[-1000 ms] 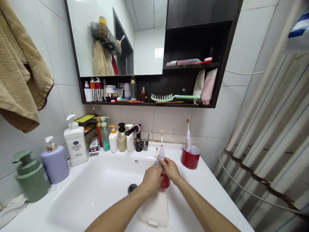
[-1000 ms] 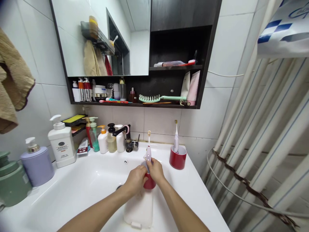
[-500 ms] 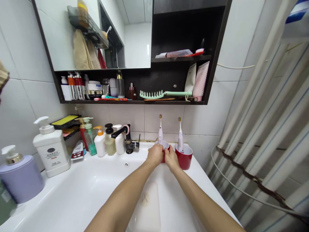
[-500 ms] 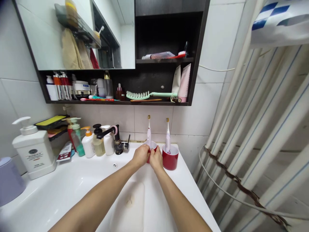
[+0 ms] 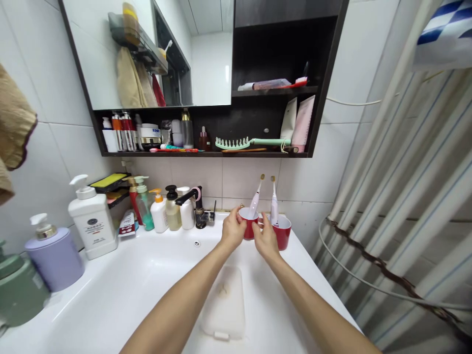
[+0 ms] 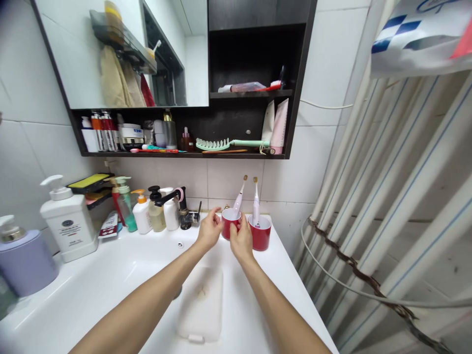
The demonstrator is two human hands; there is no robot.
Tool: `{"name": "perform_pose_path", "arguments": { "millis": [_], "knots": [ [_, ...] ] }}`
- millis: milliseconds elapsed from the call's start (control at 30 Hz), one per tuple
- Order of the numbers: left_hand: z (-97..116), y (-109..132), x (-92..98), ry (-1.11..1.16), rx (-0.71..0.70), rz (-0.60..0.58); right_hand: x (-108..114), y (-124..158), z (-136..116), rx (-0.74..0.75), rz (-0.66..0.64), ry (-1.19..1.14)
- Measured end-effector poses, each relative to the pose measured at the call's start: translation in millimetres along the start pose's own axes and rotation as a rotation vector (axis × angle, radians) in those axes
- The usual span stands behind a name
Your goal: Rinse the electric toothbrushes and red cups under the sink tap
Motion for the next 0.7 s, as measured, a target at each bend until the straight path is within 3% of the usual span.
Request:
{"name": "perform_pose_path", "arguments": {
  "millis": [67,167,300,400,533,633,700],
  "knots": [
    [18,11,20.5,0.365,0.054,0.063,8,14,-25,0.045,-0.032,-0.060],
    [59,26,44.3,0.804,0.000,0.025,18,38,-71,0.182,-0.119,-0.306],
    [93,43,62.2,1.011,-0.045,-0.065,21,68,-114,0.274,-0.262,-0.600],
    [92,51,65.3,1.032,-0.007,-0.083,19,77,-117,0.240,-0.300,-0.648],
    [67,57,58.5,1.028,0.175,-0.082,13,77,-94,0.084,-0.241,-0.518],
    [46,64,40.8,0.999,0.437,-0.212,4,75,-74,-0.015,-0.212,-0.313],
    [39,69,30.3,0.977,0.534,-0.309,-1,70,-63,-0.019,-0.208,-0.227]
  ]
}}
Point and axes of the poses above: each hand's wrist, its own y-axis away from the middle knuckle, its own x-axis out of the back of the hand, z = x × y, the point moved 6 cm from there along -y, towards the middle knuckle, and after that the axes turned 4 degrees about -x, right-handed, at the moved point
